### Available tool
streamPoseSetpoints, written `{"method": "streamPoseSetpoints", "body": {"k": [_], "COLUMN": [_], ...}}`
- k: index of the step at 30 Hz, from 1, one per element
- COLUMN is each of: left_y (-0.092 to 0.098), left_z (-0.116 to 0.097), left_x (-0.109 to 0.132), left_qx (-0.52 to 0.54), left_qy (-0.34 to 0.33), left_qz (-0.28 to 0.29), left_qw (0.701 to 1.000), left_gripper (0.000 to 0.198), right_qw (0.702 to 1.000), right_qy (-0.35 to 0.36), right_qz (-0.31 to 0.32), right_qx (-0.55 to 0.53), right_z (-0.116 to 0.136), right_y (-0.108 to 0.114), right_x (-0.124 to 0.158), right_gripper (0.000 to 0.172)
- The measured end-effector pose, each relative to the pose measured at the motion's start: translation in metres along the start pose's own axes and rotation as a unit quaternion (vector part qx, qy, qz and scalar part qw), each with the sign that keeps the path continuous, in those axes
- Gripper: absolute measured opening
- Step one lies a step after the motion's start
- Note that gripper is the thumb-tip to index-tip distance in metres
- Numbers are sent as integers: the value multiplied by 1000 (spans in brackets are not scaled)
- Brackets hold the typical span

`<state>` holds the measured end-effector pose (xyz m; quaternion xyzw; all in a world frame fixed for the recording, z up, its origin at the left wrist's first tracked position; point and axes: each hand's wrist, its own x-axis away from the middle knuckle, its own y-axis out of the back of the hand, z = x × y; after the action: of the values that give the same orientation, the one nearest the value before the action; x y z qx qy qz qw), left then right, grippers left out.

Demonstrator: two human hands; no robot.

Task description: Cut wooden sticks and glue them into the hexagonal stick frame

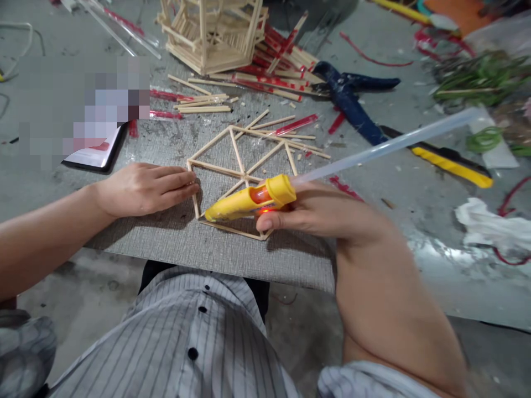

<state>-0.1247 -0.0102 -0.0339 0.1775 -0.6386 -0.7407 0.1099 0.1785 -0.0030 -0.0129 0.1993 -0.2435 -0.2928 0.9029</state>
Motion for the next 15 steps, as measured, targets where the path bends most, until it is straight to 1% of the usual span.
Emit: {"method": "streamPoseSetpoints", "body": {"k": [3, 7, 11, 15], "left_y": [0, -1, -1, -1], "left_z": [0, 1, 2, 2], "left_x": [0, 1, 2, 2], "left_qx": [33, 45, 14, -42], "left_qy": [19, 9, -11, -46], "left_qz": [-9, -23, -25, -45], "left_qw": [999, 999, 1000, 997], "left_gripper": [27, 26, 28, 32], "right_qw": [1000, 1000, 1000, 1000], "right_qy": [-9, -15, -15, -14], "right_qz": [-5, 4, 7, 11], "right_qx": [-4, -4, 5, 17], "right_z": [0, 3, 7, 7], "right_y": [-2, -1, -1, -2], "right_x": [2, 4, 3, 3], "right_gripper": [73, 74, 74, 73]}}
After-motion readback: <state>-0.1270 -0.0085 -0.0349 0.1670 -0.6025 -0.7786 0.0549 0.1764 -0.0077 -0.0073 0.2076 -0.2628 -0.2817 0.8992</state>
